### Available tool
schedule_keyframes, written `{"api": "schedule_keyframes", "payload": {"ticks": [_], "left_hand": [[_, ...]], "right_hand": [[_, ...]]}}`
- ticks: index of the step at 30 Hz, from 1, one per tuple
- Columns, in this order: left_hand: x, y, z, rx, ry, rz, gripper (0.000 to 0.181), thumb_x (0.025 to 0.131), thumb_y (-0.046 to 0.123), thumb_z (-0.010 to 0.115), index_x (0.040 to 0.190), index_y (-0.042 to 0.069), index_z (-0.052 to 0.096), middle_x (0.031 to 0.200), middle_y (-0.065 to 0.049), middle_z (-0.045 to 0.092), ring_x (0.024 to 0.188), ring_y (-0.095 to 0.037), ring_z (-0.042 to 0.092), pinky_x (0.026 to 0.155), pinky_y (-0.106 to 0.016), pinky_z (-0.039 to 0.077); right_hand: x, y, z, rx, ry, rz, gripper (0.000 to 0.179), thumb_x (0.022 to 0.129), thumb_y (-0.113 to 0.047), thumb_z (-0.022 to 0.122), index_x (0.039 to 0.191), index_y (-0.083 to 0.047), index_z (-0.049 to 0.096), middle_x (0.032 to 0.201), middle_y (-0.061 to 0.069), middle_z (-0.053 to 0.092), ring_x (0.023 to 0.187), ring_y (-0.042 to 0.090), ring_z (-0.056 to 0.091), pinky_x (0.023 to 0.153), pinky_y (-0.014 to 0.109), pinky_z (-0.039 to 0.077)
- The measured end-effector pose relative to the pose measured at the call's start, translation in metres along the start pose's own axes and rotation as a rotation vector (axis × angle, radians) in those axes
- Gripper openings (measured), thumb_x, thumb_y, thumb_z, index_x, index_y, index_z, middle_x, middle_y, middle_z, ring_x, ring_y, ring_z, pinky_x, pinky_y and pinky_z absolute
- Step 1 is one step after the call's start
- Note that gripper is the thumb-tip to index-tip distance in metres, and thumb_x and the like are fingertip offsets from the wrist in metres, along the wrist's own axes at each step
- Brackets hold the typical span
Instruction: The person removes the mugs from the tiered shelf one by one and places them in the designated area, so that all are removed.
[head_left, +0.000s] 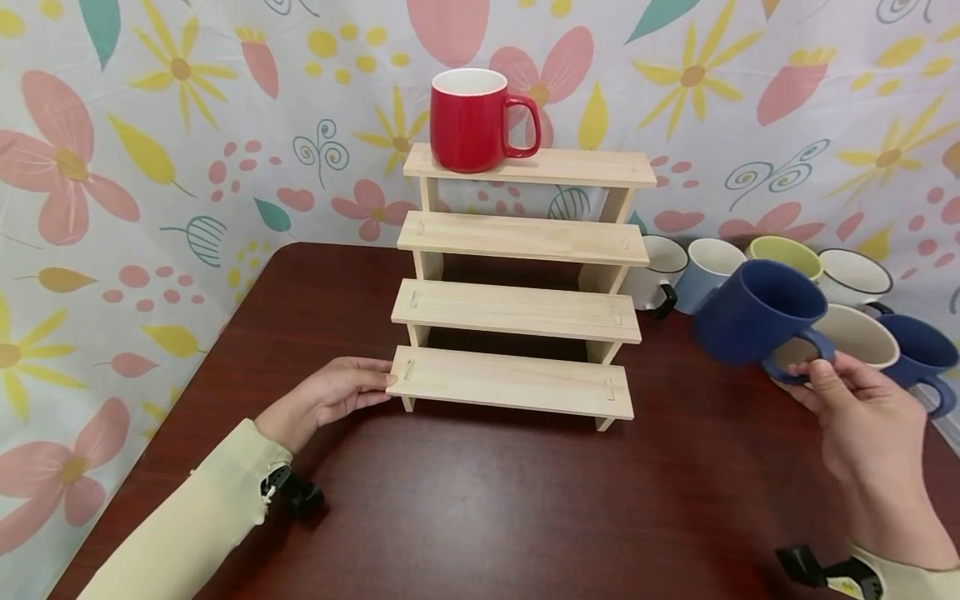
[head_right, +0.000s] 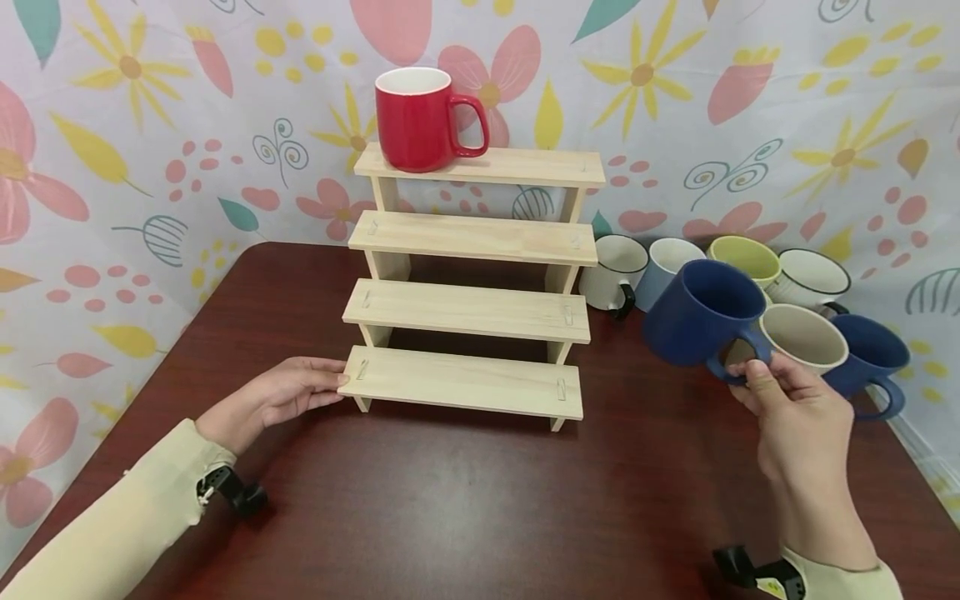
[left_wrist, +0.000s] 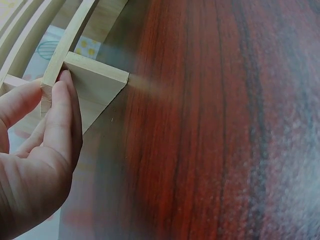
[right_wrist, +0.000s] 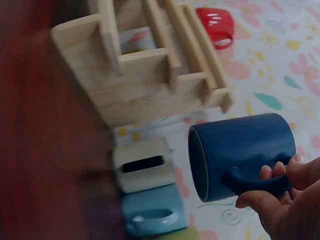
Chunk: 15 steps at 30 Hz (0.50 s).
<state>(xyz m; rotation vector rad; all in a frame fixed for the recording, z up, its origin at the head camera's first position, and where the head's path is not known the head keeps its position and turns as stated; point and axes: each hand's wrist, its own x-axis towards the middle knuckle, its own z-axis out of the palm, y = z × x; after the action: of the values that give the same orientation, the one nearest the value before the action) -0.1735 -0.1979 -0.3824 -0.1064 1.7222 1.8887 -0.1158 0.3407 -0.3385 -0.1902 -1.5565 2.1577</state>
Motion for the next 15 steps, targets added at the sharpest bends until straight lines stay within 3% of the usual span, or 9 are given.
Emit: {"api": "schedule_keyframes", "payload": {"ticks": [7,15], "left_hand": [[0.001,-0.001,-0.002,-0.002,-0.004,-0.003,0.060,0.099,-0.003,0.053,0.149,-0.023,0.028,0.087,0.007,0.073,0.084,-0.001,0.071,0.080,-0.015,0.061],[0.002,-0.001,-0.002,-0.004,-0.015,-0.003,0.059,0.099,-0.004,0.052,0.149,-0.023,0.027,0.087,0.007,0.073,0.083,-0.001,0.071,0.080,-0.015,0.061]], "right_hand": [[-0.004,0.017,-0.007,0.033,-0.048,0.009,0.020,0.095,0.008,0.061,0.090,-0.004,0.076,0.078,0.002,0.075,0.073,0.006,0.074,0.063,0.015,0.061],[-0.002,0.025,-0.020,-0.025,-0.128,0.062,0.026,0.098,0.007,0.057,0.090,-0.009,0.074,0.079,-0.002,0.076,0.074,0.003,0.073,0.064,0.012,0.060]]}}
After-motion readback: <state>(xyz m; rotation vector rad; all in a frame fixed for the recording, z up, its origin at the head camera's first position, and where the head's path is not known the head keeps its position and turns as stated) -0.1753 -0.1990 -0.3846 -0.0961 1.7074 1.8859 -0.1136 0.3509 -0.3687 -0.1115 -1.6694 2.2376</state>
